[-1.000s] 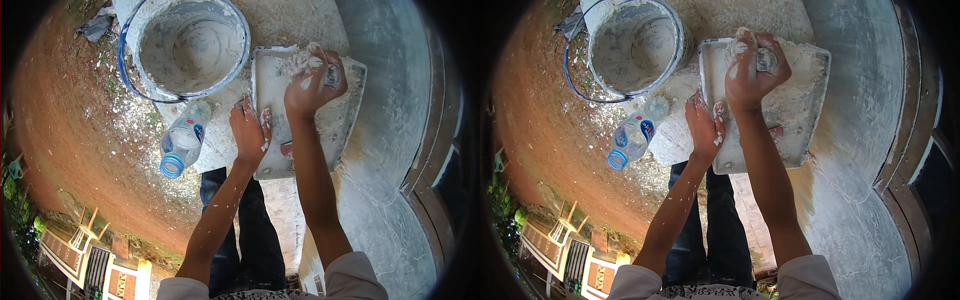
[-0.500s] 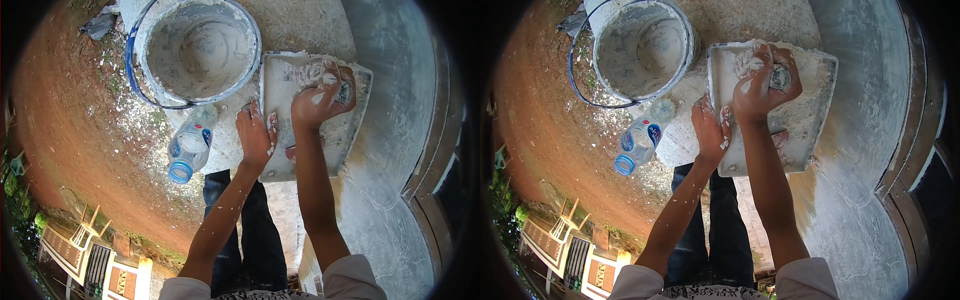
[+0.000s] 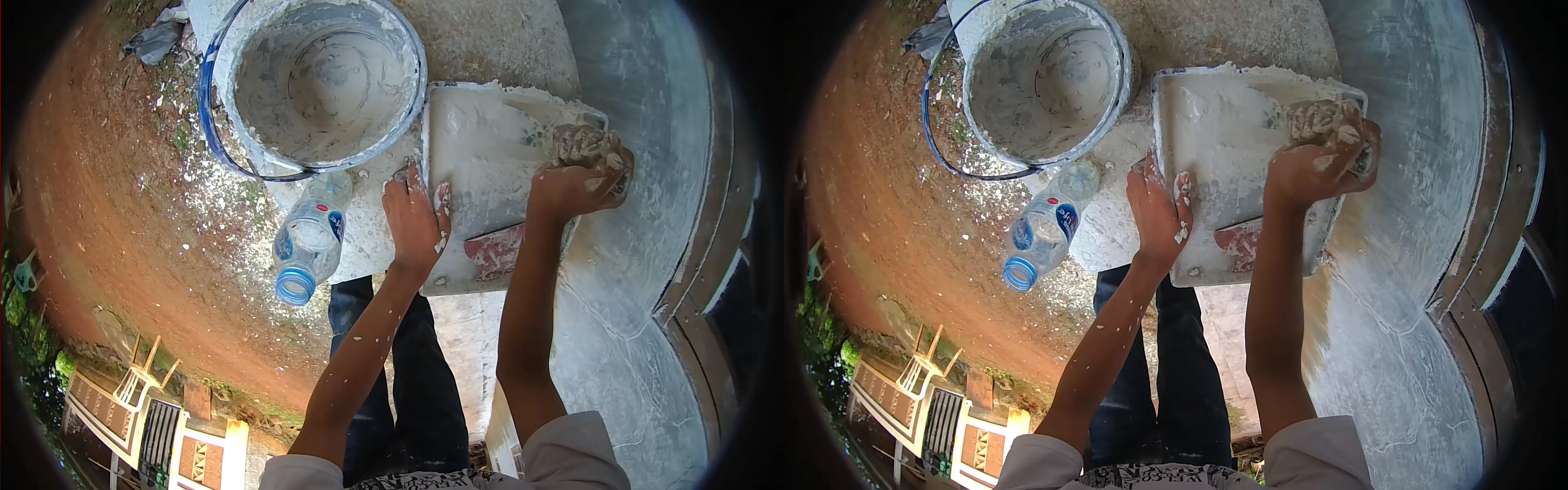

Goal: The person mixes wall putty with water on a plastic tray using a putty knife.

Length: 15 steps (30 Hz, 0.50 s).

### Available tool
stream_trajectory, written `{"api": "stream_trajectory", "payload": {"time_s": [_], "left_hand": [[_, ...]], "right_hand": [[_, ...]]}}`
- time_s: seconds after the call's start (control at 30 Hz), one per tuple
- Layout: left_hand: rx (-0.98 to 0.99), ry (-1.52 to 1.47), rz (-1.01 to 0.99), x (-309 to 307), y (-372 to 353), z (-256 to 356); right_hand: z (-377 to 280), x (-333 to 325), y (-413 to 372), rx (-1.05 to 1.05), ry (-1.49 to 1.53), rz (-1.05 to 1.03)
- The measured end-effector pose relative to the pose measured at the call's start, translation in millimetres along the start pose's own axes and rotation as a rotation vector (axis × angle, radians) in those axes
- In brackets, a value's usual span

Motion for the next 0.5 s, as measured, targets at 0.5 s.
{"api": "stream_trajectory", "payload": {"time_s": [0.5], "left_hand": [[0.130, 0.003, 0.041, 9, -5, -5]], "right_hand": [[-112, -13, -3, 0.157, 1.103, -0.012]]}}
Point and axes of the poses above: each hand's wrist, its own y-axis towards the middle knuckle, its own x-axis out of the palm, z = x × y, the point moved 4 cm from there along y, towards the middle knuckle, and after that the axes turned 6 degrees about x, right-handed, at the moved point
